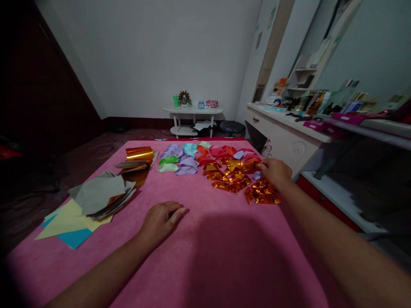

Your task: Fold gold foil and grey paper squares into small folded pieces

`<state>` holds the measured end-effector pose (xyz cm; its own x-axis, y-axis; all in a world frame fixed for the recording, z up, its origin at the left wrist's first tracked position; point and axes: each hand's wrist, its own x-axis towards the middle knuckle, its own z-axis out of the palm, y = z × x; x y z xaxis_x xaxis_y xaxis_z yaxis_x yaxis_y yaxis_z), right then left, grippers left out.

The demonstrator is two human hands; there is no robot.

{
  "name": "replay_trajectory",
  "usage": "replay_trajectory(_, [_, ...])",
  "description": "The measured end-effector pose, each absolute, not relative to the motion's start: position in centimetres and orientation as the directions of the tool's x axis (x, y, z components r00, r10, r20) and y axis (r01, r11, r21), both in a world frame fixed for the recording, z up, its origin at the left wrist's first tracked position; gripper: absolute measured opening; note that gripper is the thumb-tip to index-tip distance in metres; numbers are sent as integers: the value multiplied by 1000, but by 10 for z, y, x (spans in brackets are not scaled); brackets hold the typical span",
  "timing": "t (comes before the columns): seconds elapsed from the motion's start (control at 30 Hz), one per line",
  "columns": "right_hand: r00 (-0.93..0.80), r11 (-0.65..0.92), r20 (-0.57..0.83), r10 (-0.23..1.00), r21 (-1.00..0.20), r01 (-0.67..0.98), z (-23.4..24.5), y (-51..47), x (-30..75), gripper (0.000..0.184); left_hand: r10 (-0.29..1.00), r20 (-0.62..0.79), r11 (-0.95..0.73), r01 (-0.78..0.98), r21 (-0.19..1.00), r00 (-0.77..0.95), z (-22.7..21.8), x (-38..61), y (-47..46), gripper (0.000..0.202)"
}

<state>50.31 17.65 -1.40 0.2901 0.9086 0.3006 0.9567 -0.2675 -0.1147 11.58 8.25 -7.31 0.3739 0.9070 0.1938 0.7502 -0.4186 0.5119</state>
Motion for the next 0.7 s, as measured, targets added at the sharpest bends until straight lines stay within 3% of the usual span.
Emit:
replay_trajectory(0.1, [285,-257,346,894,-126,958,-9,177,493,36,905,198,-423,747,513,377,-74,116,83,40])
replay_trajectory(0.2, [227,-161,499,836,-171,972,-2,169,452,37,906,203,-423,750,509,372,-74,115,84,41])
replay_trajectory(0.23, [174,-92,515,839,-180,979,-1,163,431,35,904,208,-426,748,509,373,-74,115,84,41])
replay_trajectory(0.33, [-115,310,508,854,-320,895,-9,141,354,27,901,239,-434,725,534,363,-74,115,82,38])
replay_trajectory(0.43, [-290,458,382,877,-486,744,-36,118,286,24,910,263,-415,676,609,322,-76,115,81,37])
replay_trajectory(0.53, [-298,451,338,893,-688,568,-71,111,252,28,928,268,-372,669,643,258,-77,110,82,36])
replay_trajectory(0.6, [-226,349,269,936,-792,501,-90,115,247,26,932,284,-358,686,633,225,-71,101,85,36])
replay_trajectory(0.7, [-208,278,206,956,-862,424,-104,122,250,24,931,329,-316,794,519,155,-47,73,92,26])
